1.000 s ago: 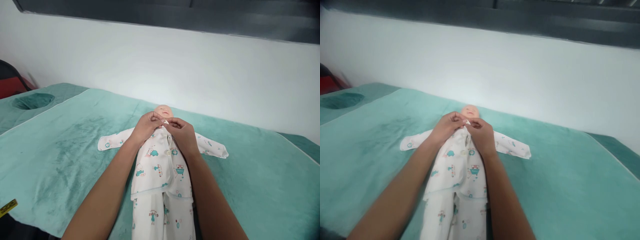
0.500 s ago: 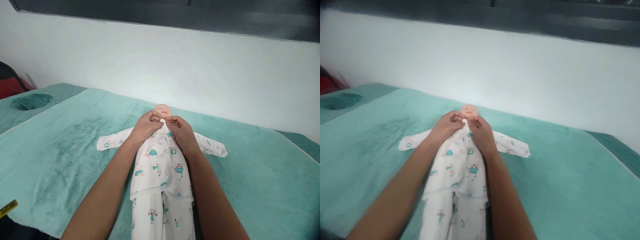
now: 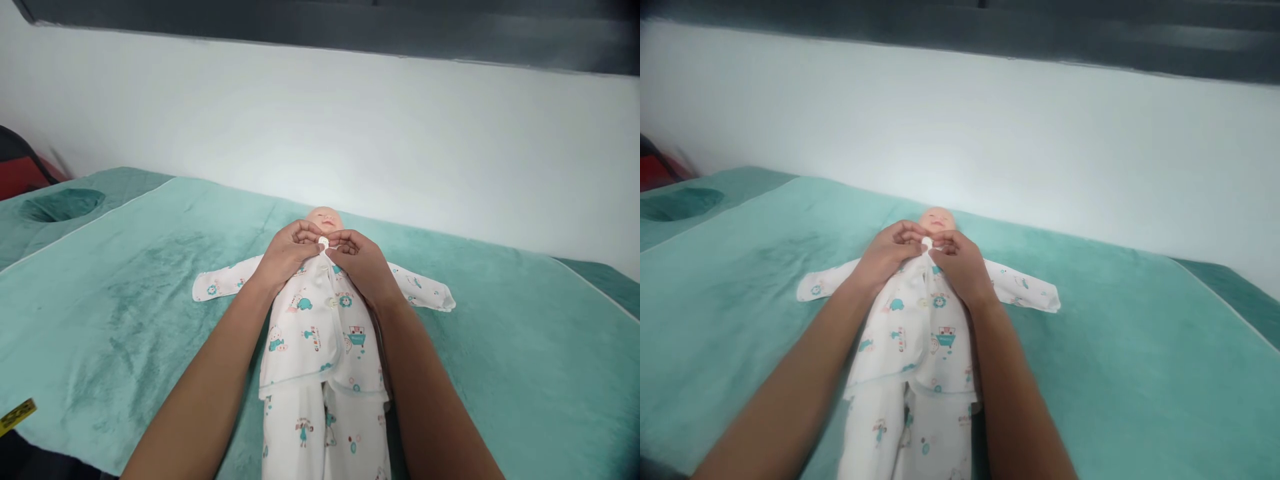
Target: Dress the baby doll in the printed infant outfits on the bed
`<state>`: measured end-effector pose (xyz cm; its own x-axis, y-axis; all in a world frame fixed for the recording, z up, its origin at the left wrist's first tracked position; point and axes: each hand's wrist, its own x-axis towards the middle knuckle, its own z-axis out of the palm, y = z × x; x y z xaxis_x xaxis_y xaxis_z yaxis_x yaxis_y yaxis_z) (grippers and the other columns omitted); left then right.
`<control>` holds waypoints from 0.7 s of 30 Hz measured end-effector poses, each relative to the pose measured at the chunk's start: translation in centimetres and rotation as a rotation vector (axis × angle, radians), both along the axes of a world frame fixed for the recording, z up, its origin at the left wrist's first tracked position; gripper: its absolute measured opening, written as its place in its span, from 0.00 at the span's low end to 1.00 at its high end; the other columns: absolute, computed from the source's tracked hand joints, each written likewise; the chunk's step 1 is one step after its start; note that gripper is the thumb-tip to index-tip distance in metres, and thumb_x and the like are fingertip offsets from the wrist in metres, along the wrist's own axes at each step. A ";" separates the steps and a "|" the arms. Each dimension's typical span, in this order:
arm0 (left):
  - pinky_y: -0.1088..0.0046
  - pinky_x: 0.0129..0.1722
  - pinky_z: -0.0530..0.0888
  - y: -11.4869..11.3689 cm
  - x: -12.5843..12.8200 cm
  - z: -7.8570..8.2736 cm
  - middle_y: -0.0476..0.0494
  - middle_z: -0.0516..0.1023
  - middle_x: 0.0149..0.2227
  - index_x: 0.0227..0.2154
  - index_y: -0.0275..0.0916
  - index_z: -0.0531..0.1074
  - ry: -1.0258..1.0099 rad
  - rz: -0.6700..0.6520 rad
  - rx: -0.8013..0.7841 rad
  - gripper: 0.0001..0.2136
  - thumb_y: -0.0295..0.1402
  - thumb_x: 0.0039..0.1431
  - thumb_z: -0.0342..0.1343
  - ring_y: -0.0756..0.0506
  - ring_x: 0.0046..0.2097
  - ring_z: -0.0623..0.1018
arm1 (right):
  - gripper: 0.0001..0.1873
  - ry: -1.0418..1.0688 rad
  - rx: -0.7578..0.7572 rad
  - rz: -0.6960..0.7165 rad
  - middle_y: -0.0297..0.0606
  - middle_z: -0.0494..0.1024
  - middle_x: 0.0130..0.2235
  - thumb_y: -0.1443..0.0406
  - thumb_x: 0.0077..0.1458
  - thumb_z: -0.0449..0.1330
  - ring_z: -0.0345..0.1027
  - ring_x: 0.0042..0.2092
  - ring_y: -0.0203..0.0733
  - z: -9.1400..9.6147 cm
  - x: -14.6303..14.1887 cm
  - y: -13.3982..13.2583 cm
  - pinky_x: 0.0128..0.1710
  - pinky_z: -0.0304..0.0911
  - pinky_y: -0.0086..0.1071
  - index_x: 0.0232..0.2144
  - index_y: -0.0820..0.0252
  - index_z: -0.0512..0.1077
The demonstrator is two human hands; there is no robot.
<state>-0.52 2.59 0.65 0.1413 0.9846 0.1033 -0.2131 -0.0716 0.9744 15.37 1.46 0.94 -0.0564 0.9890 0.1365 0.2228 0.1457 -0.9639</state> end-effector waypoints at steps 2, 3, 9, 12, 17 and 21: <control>0.77 0.35 0.68 0.0 0.0 0.0 0.50 0.73 0.32 0.35 0.36 0.74 0.007 0.009 0.010 0.13 0.27 0.44 0.65 0.53 0.33 0.72 | 0.12 -0.002 0.008 -0.012 0.32 0.74 0.38 0.65 0.47 0.62 0.65 0.35 0.33 0.1 -0.2 -0.1 0.37 0.61 0.30 0.37 0.58 0.72; 0.77 0.35 0.68 0.0 0.0 0.0 0.50 0.73 0.31 0.35 0.36 0.75 0.016 0.012 0.015 0.13 0.27 0.44 0.65 0.53 0.33 0.72 | 0.11 0.000 0.013 -0.016 0.32 0.74 0.37 0.65 0.47 0.62 0.65 0.34 0.33 0.2 -0.3 -0.1 0.37 0.61 0.30 0.36 0.58 0.72; 0.76 0.36 0.69 -0.1 0.0 0.3 0.49 0.74 0.32 0.35 0.36 0.76 0.069 0.011 0.032 0.12 0.27 0.45 0.64 0.51 0.34 0.73 | 0.11 0.004 0.024 -0.023 0.34 0.75 0.37 0.65 0.46 0.63 0.68 0.37 0.35 0.1 -0.4 -0.1 0.39 0.63 0.31 0.35 0.59 0.71; 0.75 0.31 0.66 -0.2 0.1 0.6 0.51 0.72 0.28 0.37 0.38 0.77 0.225 0.050 0.042 0.10 0.27 0.49 0.58 0.51 0.30 0.70 | 0.11 0.008 0.017 -0.027 0.33 0.75 0.37 0.65 0.47 0.62 0.69 0.37 0.36 0.0 -0.5 0.0 0.39 0.64 0.31 0.36 0.58 0.71; 0.72 0.37 0.68 -0.1 0.1 0.5 0.48 0.76 0.33 0.39 0.39 0.79 0.424 0.131 0.125 0.11 0.28 0.54 0.55 0.49 0.34 0.73 | 0.13 0.002 0.015 -0.070 0.34 0.75 0.37 0.65 0.46 0.62 0.69 0.37 0.36 -0.1 -0.5 0.0 0.39 0.64 0.32 0.37 0.58 0.71; 0.70 0.47 0.68 -0.1 0.0 0.4 0.46 0.77 0.44 0.40 0.41 0.79 0.500 0.120 0.223 0.13 0.26 0.57 0.52 0.47 0.43 0.75 | 0.13 -0.006 0.013 -0.083 0.33 0.74 0.38 0.64 0.45 0.63 0.66 0.35 0.34 -0.1 -0.5 0.0 0.36 0.63 0.30 0.37 0.58 0.71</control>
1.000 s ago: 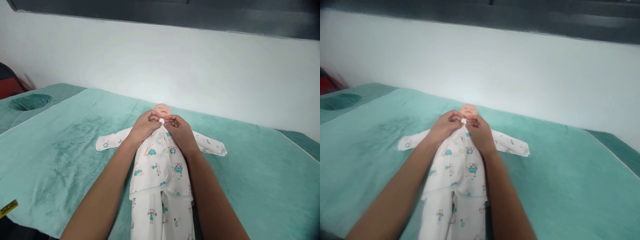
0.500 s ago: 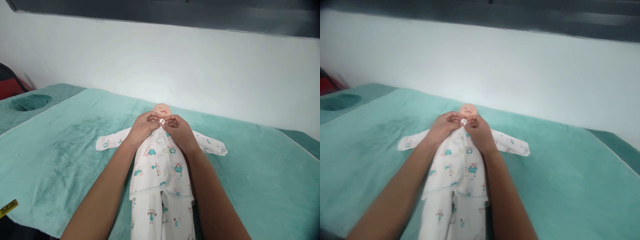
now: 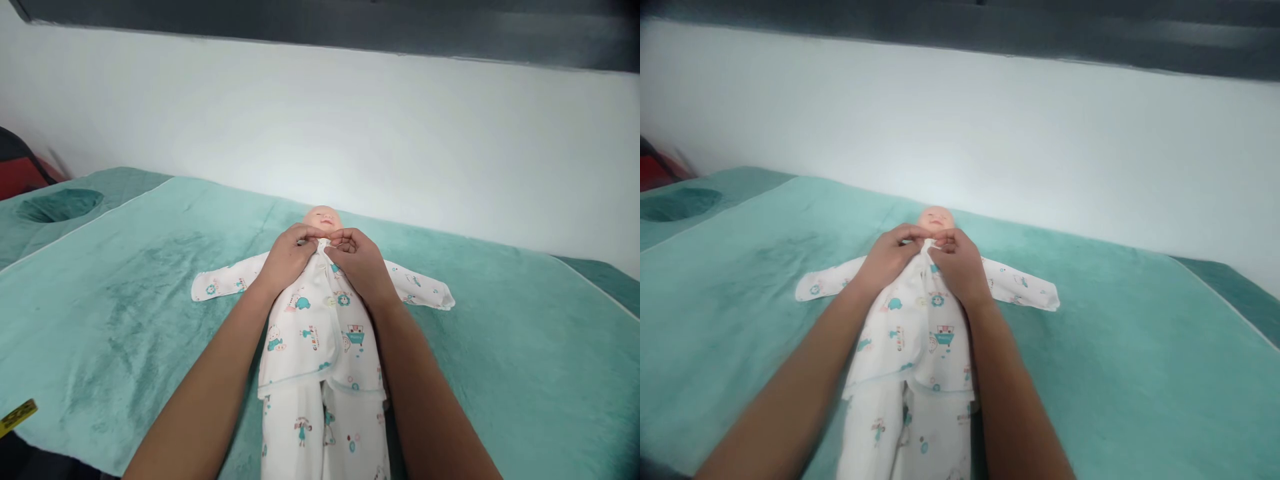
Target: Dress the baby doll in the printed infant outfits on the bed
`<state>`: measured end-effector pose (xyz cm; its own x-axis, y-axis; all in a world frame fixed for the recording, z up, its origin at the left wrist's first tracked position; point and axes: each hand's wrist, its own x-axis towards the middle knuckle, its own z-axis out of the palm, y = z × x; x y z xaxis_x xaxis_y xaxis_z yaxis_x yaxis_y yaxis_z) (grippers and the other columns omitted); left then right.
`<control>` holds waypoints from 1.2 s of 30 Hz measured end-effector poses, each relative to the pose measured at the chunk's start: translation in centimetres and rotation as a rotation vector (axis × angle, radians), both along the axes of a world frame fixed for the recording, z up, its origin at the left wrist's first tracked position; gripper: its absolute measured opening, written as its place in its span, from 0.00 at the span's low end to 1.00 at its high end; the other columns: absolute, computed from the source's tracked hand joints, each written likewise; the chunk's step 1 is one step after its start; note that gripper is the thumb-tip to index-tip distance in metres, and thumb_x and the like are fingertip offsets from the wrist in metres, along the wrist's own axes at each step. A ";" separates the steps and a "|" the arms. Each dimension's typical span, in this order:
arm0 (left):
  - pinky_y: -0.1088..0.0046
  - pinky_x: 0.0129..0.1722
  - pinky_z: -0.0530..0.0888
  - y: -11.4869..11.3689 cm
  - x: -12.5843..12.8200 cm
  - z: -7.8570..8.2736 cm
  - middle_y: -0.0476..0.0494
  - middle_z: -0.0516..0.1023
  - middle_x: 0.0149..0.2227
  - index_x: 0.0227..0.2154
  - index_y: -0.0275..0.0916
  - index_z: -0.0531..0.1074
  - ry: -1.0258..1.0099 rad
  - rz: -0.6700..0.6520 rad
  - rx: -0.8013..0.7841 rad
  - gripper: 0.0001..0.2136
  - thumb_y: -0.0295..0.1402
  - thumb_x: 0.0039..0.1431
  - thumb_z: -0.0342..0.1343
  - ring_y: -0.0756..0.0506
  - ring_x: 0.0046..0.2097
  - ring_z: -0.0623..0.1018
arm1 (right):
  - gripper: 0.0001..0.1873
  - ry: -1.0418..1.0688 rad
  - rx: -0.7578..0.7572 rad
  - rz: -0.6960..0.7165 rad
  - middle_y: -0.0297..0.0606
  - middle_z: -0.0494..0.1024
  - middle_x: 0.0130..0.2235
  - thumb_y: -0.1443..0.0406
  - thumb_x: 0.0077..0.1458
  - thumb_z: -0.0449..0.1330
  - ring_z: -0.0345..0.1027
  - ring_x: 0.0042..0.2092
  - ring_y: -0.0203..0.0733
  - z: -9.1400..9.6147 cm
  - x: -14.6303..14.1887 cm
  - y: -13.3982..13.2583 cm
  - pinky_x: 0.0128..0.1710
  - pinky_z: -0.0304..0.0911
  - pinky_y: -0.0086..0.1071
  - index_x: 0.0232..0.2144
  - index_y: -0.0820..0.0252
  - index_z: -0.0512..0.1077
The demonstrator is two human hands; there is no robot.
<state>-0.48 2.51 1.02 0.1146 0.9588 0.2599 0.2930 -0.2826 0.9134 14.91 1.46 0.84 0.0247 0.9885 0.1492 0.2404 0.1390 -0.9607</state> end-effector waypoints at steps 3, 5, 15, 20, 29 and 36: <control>0.69 0.50 0.68 0.0 0.0 0.0 0.47 0.77 0.45 0.39 0.43 0.79 0.026 -0.022 0.020 0.13 0.26 0.58 0.51 0.46 0.45 0.75 | 0.13 -0.042 -0.005 -0.031 0.31 0.74 0.34 0.63 0.46 0.63 0.64 0.31 0.34 0.0 0.0 0.0 0.33 0.61 0.30 0.37 0.57 0.72; 0.69 0.50 0.68 0.0 0.0 0.0 0.47 0.77 0.45 0.38 0.43 0.79 0.030 -0.020 0.017 0.13 0.27 0.58 0.51 0.46 0.46 0.75 | 0.13 -0.098 -0.011 -0.075 0.31 0.72 0.30 0.62 0.47 0.62 0.63 0.30 0.35 0.1 -0.1 0.0 0.33 0.59 0.31 0.38 0.57 0.73; 0.66 0.52 0.67 0.1 -0.1 -0.4 0.47 0.78 0.45 0.36 0.44 0.79 -0.007 -0.039 0.034 0.12 0.28 0.58 0.51 0.45 0.47 0.75 | 0.12 -0.304 0.047 -0.052 0.36 0.78 0.41 0.59 0.53 0.58 0.68 0.37 0.40 0.0 0.1 1.0 0.41 0.60 0.35 0.36 0.56 0.78; 0.66 0.54 0.66 0.1 -0.1 -0.3 0.46 0.77 0.46 0.35 0.44 0.79 -0.007 -0.060 0.028 0.12 0.27 0.58 0.50 0.44 0.49 0.74 | 0.09 -0.328 0.072 -0.020 0.34 0.79 0.39 0.62 0.52 0.57 0.68 0.37 0.39 -0.4 0.5 2.0 0.41 0.60 0.35 0.34 0.56 0.76; 0.68 0.53 0.66 -0.1 0.1 0.0 0.46 0.76 0.47 0.38 0.44 0.79 0.019 -0.054 0.013 0.12 0.29 0.59 0.51 0.44 0.49 0.74 | 0.08 -0.297 0.168 -0.137 0.35 0.76 0.35 0.64 0.52 0.56 0.65 0.36 0.40 -1.1 0.4 2.3 0.40 0.59 0.34 0.33 0.58 0.74; 0.69 0.46 0.68 -0.5 -0.5 0.1 0.46 0.79 0.42 0.39 0.42 0.78 -0.096 -0.076 -0.054 0.10 0.36 0.58 0.55 0.45 0.44 0.75 | 0.07 -0.189 0.157 -0.221 0.32 0.71 0.29 0.61 0.53 0.57 0.60 0.28 0.36 0.1 0.1 0.1 0.33 0.57 0.32 0.34 0.56 0.73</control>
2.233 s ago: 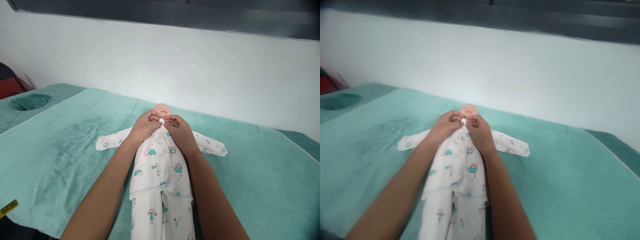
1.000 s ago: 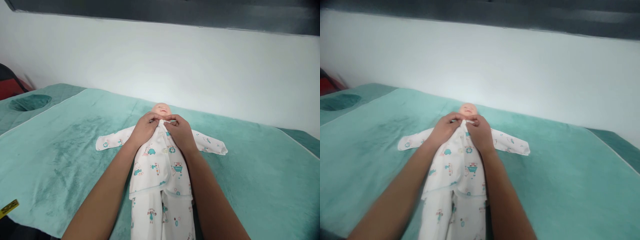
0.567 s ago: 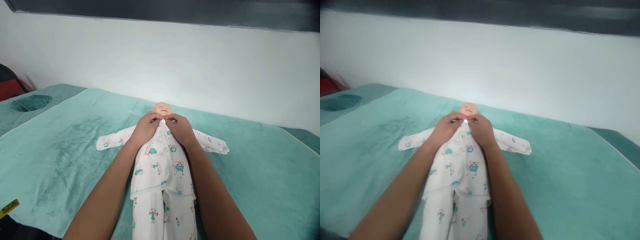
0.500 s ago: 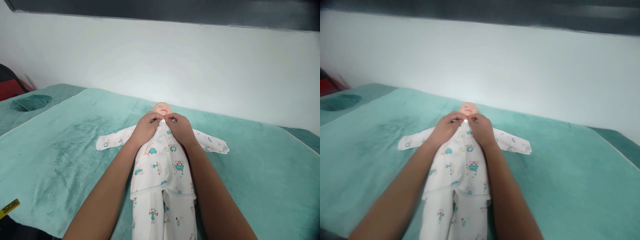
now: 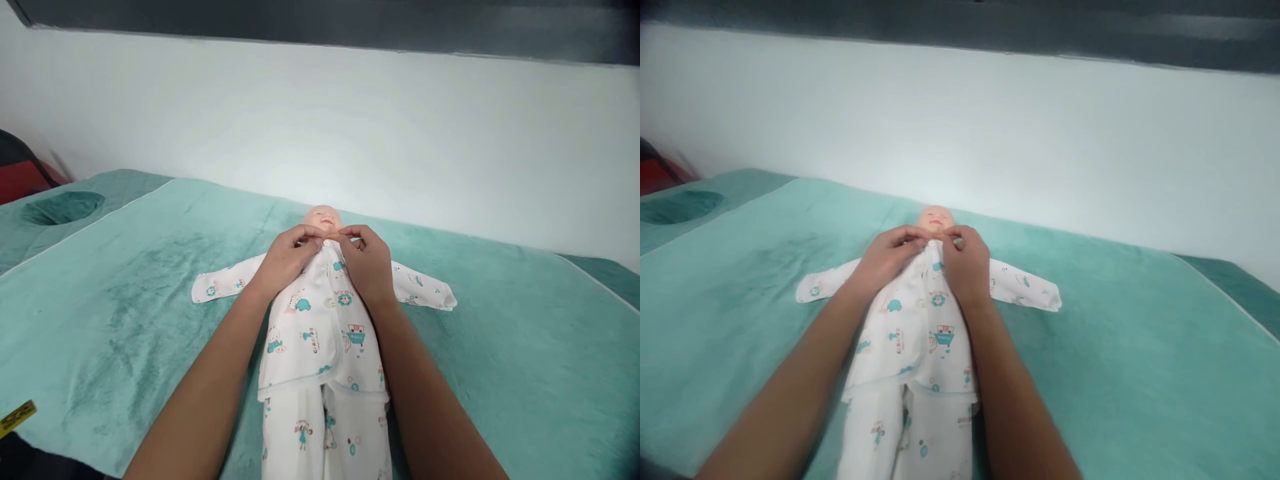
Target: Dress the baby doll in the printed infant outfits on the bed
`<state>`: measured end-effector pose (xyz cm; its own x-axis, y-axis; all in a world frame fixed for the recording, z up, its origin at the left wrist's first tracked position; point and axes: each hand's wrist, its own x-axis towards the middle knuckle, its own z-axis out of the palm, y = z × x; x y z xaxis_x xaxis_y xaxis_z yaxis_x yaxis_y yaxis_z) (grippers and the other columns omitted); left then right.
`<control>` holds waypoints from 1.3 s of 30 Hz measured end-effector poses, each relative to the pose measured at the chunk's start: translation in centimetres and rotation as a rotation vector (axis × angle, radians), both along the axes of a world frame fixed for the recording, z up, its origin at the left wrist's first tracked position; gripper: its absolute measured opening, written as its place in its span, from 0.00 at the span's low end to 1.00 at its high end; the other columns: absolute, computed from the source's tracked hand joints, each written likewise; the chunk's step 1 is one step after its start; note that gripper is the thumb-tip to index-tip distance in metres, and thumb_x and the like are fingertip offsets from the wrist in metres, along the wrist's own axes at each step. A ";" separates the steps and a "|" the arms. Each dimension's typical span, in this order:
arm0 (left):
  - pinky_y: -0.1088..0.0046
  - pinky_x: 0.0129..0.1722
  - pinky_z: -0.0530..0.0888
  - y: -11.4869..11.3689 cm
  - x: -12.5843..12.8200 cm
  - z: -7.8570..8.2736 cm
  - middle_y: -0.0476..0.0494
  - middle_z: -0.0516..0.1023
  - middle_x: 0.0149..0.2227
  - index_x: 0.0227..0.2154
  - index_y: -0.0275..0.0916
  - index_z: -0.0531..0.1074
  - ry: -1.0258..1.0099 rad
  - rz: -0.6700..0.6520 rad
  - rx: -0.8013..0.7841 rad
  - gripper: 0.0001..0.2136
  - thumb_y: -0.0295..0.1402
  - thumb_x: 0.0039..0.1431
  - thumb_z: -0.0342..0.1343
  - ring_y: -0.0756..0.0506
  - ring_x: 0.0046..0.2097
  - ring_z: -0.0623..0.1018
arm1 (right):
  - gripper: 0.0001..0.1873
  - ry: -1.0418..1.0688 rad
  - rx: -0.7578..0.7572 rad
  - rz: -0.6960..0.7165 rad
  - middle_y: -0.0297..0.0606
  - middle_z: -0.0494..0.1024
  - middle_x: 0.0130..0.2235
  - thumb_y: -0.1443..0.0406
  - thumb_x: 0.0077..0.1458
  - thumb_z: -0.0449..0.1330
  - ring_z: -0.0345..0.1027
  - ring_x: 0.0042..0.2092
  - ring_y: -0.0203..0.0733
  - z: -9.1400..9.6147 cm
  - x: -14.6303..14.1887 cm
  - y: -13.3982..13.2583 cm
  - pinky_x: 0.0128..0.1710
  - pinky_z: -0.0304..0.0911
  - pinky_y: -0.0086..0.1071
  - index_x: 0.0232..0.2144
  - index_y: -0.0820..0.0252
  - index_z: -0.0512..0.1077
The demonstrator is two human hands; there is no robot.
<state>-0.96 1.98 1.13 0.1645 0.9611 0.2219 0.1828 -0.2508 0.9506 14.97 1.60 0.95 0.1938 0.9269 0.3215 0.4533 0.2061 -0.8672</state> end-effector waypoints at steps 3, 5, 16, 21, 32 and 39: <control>0.69 0.46 0.67 -0.1 -0.1 0.1 0.46 0.80 0.43 0.39 0.43 0.79 -0.002 -0.021 0.018 0.10 0.37 0.59 0.55 0.45 0.45 0.75 | 0.09 -0.079 -0.015 0.052 0.31 0.68 0.24 0.59 0.56 0.56 0.56 0.26 0.35 1.1 -0.1 -1.2 0.29 0.54 0.31 0.27 0.56 0.69; 0.69 0.46 0.67 -0.2 -0.2 0.3 0.46 0.80 0.44 0.39 0.43 0.79 -0.001 -0.029 0.017 0.10 0.37 0.60 0.54 0.45 0.45 0.75 | 0.13 -0.173 -0.076 0.101 0.30 0.65 0.22 0.58 0.56 0.56 0.54 0.25 0.35 1.8 -0.1 -2.1 0.26 0.51 0.31 0.23 0.56 0.65; 0.73 0.29 0.62 -1.5 -2.2 1.7 0.48 0.73 0.30 0.28 0.41 0.76 0.186 -0.254 -0.054 0.09 0.41 0.55 0.58 0.49 0.30 0.68 | 0.14 -0.574 -0.246 0.278 0.33 0.66 0.24 0.59 0.53 0.57 0.52 0.23 0.35 3.8 0.5 -5.6 0.22 0.44 0.33 0.22 0.56 0.56; 0.72 0.32 0.66 -1.5 -2.8 2.2 0.46 0.72 0.32 0.28 0.41 0.76 0.219 -0.337 -0.025 0.07 0.39 0.52 0.59 0.47 0.33 0.68 | 0.15 -0.643 -0.256 0.295 0.34 0.66 0.24 0.61 0.50 0.58 0.50 0.23 0.35 4.4 -0.1 -6.5 0.23 0.42 0.33 0.22 0.55 0.54; 0.75 0.26 0.60 -1.6 -2.6 1.9 0.50 0.66 0.25 0.27 0.40 0.73 0.118 -0.326 -0.071 0.10 0.41 0.54 0.59 0.51 0.27 0.64 | 0.11 -0.337 -0.349 0.340 0.31 0.66 0.22 0.63 0.52 0.55 0.54 0.23 0.33 3.5 0.5 -4.8 0.22 0.47 0.31 0.20 0.57 0.62; 0.75 0.26 0.58 -1.9 -2.2 2.1 0.52 0.63 0.24 0.26 0.39 0.72 0.086 -0.329 -0.088 0.10 0.40 0.55 0.59 0.52 0.26 0.62 | 0.16 0.318 -0.426 0.501 0.29 0.68 0.21 0.54 0.53 0.63 0.60 0.24 0.31 1.7 1.8 -3.4 0.24 0.53 0.26 0.24 0.59 0.68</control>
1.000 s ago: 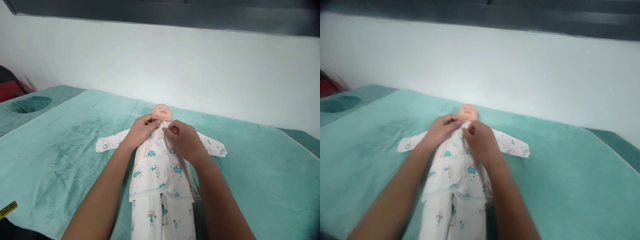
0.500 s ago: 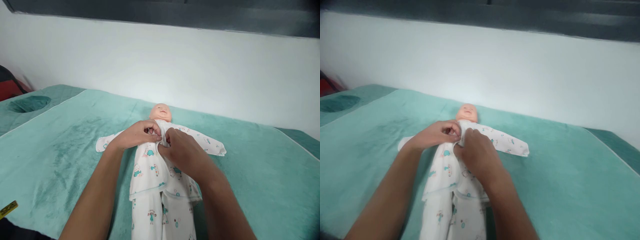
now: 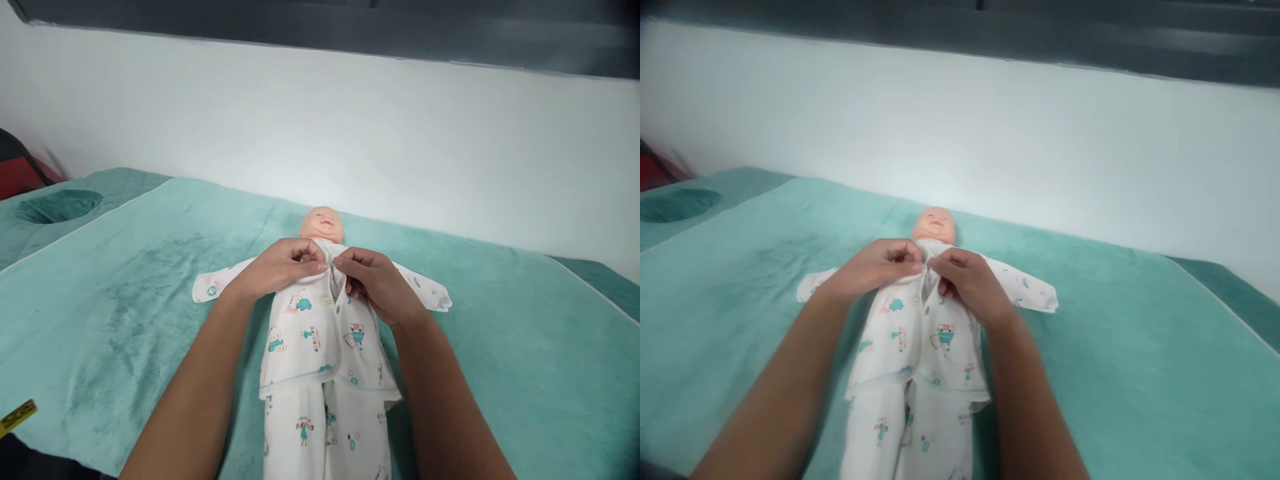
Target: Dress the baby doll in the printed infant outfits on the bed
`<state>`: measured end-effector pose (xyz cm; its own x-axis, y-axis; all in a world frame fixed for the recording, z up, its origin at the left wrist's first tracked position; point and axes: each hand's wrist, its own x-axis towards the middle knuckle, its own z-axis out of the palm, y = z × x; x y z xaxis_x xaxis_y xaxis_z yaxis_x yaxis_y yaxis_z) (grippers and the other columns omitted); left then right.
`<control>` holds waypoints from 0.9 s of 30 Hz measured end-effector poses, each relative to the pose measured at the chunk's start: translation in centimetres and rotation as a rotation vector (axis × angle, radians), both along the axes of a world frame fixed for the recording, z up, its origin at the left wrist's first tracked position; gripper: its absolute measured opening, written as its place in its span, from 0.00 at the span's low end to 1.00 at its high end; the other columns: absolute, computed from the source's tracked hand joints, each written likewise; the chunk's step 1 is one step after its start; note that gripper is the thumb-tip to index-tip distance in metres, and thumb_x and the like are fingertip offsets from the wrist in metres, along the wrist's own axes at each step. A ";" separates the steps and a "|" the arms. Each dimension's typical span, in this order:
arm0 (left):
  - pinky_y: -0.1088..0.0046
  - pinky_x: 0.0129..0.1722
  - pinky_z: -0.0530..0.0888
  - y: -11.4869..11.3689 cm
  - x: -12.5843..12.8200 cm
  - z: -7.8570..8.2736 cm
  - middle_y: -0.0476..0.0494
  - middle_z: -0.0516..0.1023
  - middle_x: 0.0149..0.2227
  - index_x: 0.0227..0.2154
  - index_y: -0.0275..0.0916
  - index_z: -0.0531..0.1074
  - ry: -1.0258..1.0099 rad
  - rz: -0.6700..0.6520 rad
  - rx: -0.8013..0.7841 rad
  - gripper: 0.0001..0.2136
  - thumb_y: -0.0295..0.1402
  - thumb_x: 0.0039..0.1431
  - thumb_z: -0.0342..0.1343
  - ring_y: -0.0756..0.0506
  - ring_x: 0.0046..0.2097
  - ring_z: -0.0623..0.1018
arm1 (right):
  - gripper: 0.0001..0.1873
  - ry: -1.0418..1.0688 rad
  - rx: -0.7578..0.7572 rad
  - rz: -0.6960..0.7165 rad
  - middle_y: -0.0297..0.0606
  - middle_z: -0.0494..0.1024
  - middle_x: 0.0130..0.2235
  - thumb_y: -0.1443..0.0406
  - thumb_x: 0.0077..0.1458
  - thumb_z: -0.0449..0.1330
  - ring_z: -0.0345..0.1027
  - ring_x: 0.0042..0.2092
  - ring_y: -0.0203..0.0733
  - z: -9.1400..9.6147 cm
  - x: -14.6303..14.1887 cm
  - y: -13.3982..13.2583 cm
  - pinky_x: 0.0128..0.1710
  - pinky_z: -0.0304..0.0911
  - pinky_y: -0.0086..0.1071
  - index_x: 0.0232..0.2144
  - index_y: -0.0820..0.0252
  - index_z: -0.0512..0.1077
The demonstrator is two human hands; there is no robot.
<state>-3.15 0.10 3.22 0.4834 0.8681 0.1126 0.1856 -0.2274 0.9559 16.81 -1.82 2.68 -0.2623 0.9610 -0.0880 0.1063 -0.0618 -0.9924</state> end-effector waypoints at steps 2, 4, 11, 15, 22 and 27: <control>0.75 0.26 0.58 0.0 0.1 0.0 0.52 0.63 0.24 0.26 0.39 0.71 -0.002 -0.010 0.005 0.10 0.40 0.55 0.59 0.52 0.26 0.62 | 0.16 0.031 -0.006 -0.011 0.28 0.68 0.21 0.54 0.52 0.63 0.59 0.23 0.30 -0.3 -0.3 0.1 0.23 0.52 0.25 0.24 0.59 0.68; 0.75 0.26 0.58 0.0 0.2 -0.1 0.51 0.62 0.25 0.27 0.39 0.71 -0.010 -0.016 0.004 0.10 0.40 0.56 0.58 0.52 0.27 0.62 | 0.17 0.038 -0.003 -0.010 0.29 0.68 0.21 0.54 0.53 0.63 0.60 0.23 0.30 -0.5 -0.5 0.1 0.23 0.53 0.25 0.24 0.60 0.68; 0.75 0.30 0.61 0.0 0.2 -0.2 0.51 0.65 0.27 0.29 0.37 0.71 -0.015 -0.027 -0.042 0.12 0.42 0.58 0.57 0.51 0.29 0.65 | 0.18 0.027 -0.001 -0.008 0.30 0.70 0.21 0.53 0.53 0.63 0.61 0.23 0.30 -0.5 -0.6 0.2 0.23 0.55 0.24 0.22 0.60 0.69; 0.76 0.29 0.61 -0.1 0.3 -0.1 0.52 0.63 0.26 0.28 0.37 0.70 -0.012 -0.018 -0.061 0.13 0.43 0.58 0.57 0.52 0.29 0.64 | 0.16 0.008 0.004 -0.009 0.31 0.71 0.21 0.55 0.54 0.62 0.61 0.23 0.29 -0.4 -0.6 0.0 0.23 0.56 0.24 0.23 0.61 0.70; 0.77 0.25 0.56 -0.3 0.6 0.0 0.55 0.58 0.23 0.24 0.37 0.66 0.015 -0.011 -0.035 0.15 0.42 0.58 0.57 0.54 0.25 0.59 | 0.17 0.049 0.014 -0.002 0.32 0.71 0.20 0.56 0.56 0.61 0.61 0.22 0.29 -0.8 -0.5 0.3 0.22 0.56 0.24 0.21 0.61 0.71; 0.76 0.26 0.56 -0.2 0.5 0.1 0.54 0.59 0.23 0.24 0.37 0.66 0.045 -0.036 -0.015 0.14 0.41 0.61 0.54 0.54 0.26 0.59 | 0.17 0.097 0.046 0.065 0.33 0.72 0.21 0.56 0.58 0.61 0.62 0.23 0.29 -1.1 0.0 0.5 0.23 0.55 0.24 0.23 0.62 0.72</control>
<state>-2.61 -0.14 3.35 0.5187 0.8515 0.0769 0.2207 -0.2202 0.9501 16.86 -1.28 1.60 -0.3294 0.9441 -0.0156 0.0115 -0.0125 -0.9999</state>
